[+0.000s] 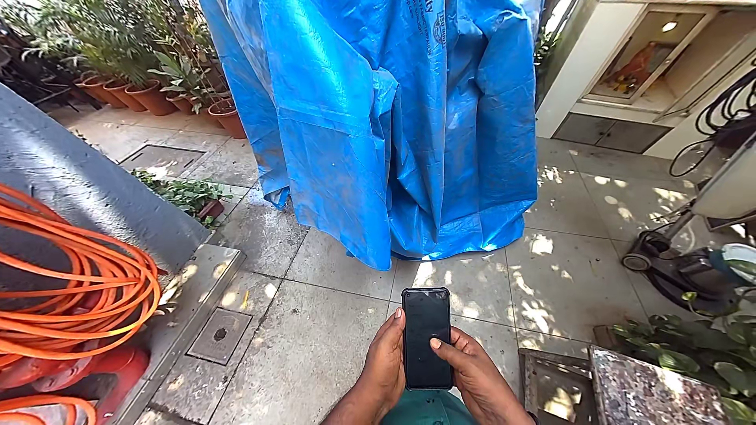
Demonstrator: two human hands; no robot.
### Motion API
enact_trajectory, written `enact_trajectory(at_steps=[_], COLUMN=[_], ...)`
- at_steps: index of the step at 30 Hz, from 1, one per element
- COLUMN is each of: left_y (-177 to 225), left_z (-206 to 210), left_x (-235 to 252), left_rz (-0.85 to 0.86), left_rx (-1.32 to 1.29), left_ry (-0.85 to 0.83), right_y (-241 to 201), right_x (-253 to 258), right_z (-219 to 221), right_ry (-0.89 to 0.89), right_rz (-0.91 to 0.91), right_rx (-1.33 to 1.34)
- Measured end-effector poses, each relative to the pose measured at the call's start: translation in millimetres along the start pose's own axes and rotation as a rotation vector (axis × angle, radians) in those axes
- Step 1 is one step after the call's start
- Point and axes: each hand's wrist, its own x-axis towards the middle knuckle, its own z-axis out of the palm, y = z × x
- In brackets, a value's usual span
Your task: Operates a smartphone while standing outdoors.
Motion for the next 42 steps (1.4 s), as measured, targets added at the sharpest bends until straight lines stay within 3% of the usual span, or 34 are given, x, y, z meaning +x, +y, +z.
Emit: enact_trajectory(at_steps=[24,42], left_y=[-1.8,-5.1], left_z=[1.0,0.8], left_x=[2.3,2.0], left_rz=[-0.016,-0.01], left_rx=[-0.021,-0.013], left_ry=[0.017,0.031], right_y=[0.4,1.4], right_x=[0.3,1.3], right_z=[-5.2,-5.6], right_ry=[-0.068,-0.001], right_rz=[-0.019,0.011], right_rx=[0.025,0.001])
